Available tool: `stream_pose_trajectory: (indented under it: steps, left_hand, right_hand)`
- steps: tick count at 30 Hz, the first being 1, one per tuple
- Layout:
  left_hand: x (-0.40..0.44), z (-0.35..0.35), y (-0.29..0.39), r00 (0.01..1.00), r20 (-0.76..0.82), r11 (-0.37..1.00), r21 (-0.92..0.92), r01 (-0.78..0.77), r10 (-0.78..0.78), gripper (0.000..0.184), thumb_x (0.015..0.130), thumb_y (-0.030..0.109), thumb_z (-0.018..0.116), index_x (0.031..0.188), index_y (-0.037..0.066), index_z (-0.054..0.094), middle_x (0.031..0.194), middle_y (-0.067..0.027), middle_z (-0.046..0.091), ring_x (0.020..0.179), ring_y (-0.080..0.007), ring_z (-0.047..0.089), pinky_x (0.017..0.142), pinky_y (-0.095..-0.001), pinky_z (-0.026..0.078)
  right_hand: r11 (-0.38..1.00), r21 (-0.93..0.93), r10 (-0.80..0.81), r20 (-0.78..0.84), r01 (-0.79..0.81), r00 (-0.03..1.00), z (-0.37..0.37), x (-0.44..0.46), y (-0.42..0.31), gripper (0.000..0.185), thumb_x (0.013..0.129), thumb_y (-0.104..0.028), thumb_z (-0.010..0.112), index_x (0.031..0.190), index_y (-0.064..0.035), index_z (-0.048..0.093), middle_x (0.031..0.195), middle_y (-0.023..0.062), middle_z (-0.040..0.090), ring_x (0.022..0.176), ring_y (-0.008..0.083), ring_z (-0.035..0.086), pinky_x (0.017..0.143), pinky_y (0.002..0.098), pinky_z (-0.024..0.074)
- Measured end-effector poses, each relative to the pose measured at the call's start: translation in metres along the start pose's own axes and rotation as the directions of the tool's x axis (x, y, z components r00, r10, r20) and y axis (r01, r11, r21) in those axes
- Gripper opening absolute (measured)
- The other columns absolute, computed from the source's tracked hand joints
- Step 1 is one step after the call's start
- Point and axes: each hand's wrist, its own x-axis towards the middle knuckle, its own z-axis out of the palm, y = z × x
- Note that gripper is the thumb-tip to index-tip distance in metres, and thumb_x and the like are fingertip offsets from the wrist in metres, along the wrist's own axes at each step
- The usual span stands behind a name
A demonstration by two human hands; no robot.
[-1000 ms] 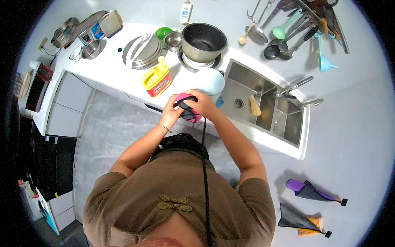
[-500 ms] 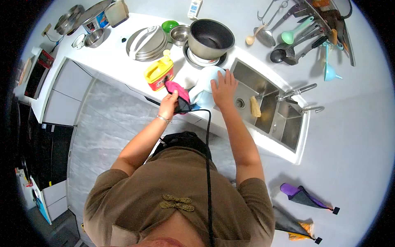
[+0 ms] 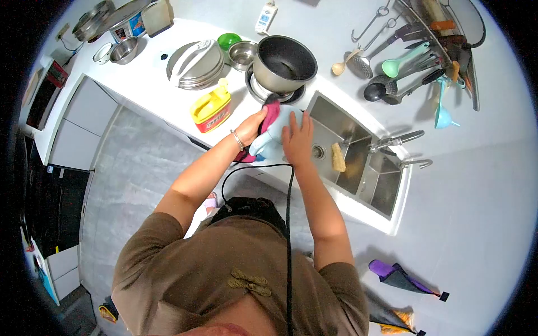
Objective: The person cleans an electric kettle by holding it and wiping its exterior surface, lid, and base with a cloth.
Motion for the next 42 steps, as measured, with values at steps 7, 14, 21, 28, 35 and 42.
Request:
stream_pose_trajectory:
  steps: [7,14,21,28,35,42]
  left_hand:
    - [-0.006,0.005,0.017,0.986,0.101,0.966,-0.207,0.152,-0.133,0.052,0.102,0.043,0.037,0.136,0.005,0.047,0.131,-0.0099,0.055,0.117,-0.0202,0.054,0.102,-0.0344,0.042]
    - [0.015,-0.043,-0.051,0.974,-0.054,0.974,0.041,0.221,-0.219,0.056,0.102,0.043,0.03,0.139,0.003,0.043,0.134,-0.0122,0.053,0.12,-0.0205,0.053,0.104,-0.0326,0.04]
    - [0.035,-0.061,-0.079,0.967,-0.204,0.866,0.444,0.229,-0.151,0.05,0.101,0.031,0.027,0.129,0.0,0.054,0.125,-0.0148,0.059,0.113,-0.0229,0.057,0.103,-0.0339,0.039]
    - [0.031,-0.018,-0.008,0.99,0.129,0.998,0.038,0.054,-0.058,0.049,0.101,0.035,0.036,0.132,0.0,0.05,0.121,-0.0135,0.061,0.104,-0.0211,0.062,0.093,-0.0335,0.049]
    - [0.073,-0.064,-0.06,0.965,0.081,0.932,0.29,0.218,-0.251,0.049,0.101,0.038,0.035,0.127,0.002,0.056,0.119,-0.0127,0.063,0.104,-0.0214,0.062,0.091,-0.0329,0.049]
    - [0.113,-0.116,-0.121,0.966,0.258,0.406,0.88,-0.245,0.024,0.045,0.1,0.035,0.037,0.122,0.004,0.061,0.117,-0.0116,0.064,0.105,-0.0222,0.061,0.093,-0.0352,0.047]
  right_hand:
    - [1.0,-0.015,0.003,0.003,-0.003,1.0,0.006,0.005,0.003,0.047,0.09,-0.023,0.054,0.135,-0.0085,0.051,0.143,0.0301,0.034,0.131,0.0496,0.031,0.109,0.0544,0.0261]
    - [1.0,0.001,0.026,0.065,-0.026,0.998,0.003,0.005,-0.002,0.047,0.093,-0.024,0.048,0.138,-0.0114,0.049,0.146,0.0284,0.03,0.132,0.0469,0.031,0.11,0.051,0.0242]
    - [1.0,-0.004,0.011,0.071,-0.01,0.997,-0.001,0.005,-0.002,0.047,0.094,-0.023,0.049,0.139,-0.012,0.047,0.148,0.0264,0.027,0.133,0.0451,0.03,0.11,0.0504,0.0238]
    - [0.999,0.005,0.037,0.076,-0.038,0.996,-0.005,-0.001,0.002,0.047,0.093,-0.023,0.049,0.139,-0.0118,0.048,0.147,0.0276,0.028,0.132,0.0458,0.03,0.11,0.0507,0.0236]
    - [1.0,-0.012,0.028,0.101,-0.027,0.994,-0.004,0.002,0.001,0.047,0.092,-0.025,0.049,0.137,-0.0112,0.05,0.147,0.0279,0.028,0.133,0.0466,0.028,0.11,0.0523,0.0234]
    - [0.999,0.029,0.015,0.079,-0.018,0.997,0.0,0.004,0.002,0.048,0.09,-0.025,0.051,0.137,-0.0134,0.05,0.148,0.0274,0.028,0.134,0.0474,0.027,0.11,0.0536,0.0233]
